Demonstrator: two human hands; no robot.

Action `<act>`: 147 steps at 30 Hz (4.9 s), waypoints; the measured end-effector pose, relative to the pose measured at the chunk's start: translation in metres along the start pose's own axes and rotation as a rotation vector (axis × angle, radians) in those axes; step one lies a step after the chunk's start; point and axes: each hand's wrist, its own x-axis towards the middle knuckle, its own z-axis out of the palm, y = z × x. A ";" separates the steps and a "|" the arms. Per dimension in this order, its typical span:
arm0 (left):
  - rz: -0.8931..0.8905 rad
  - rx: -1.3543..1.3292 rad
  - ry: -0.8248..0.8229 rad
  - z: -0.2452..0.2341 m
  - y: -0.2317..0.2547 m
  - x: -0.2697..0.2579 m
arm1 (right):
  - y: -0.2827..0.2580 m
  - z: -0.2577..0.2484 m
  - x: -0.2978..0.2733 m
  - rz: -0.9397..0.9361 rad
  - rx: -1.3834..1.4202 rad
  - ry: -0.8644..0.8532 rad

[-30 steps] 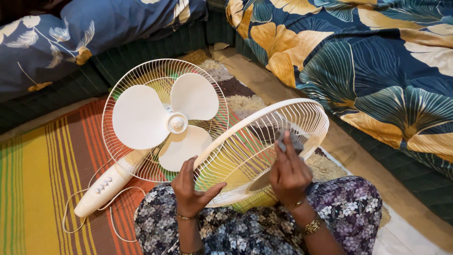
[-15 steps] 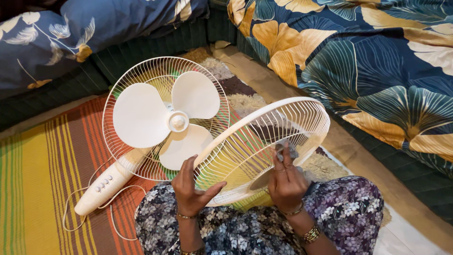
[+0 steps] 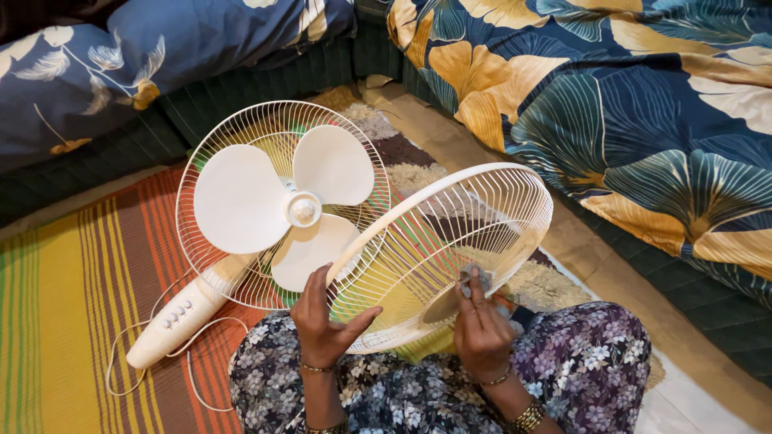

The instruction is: The person sits on a mat and cleans a white electric fan using a cloth. They wipe the fan blades and the front grill, then remove the front grill to clean it separately before placing it back on the fan.

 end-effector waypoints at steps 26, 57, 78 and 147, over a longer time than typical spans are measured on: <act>0.043 0.054 -0.024 0.006 0.008 0.001 | 0.011 0.004 0.049 0.051 0.079 0.182; -0.022 0.068 0.012 0.002 0.005 0.002 | 0.002 0.011 -0.009 0.046 0.044 -0.021; -0.016 0.017 -0.008 0.004 0.015 0.007 | -0.013 -0.021 0.108 0.031 0.183 0.092; -0.508 -0.320 0.284 0.072 -0.180 -0.107 | 0.188 0.127 -0.039 1.111 1.304 0.102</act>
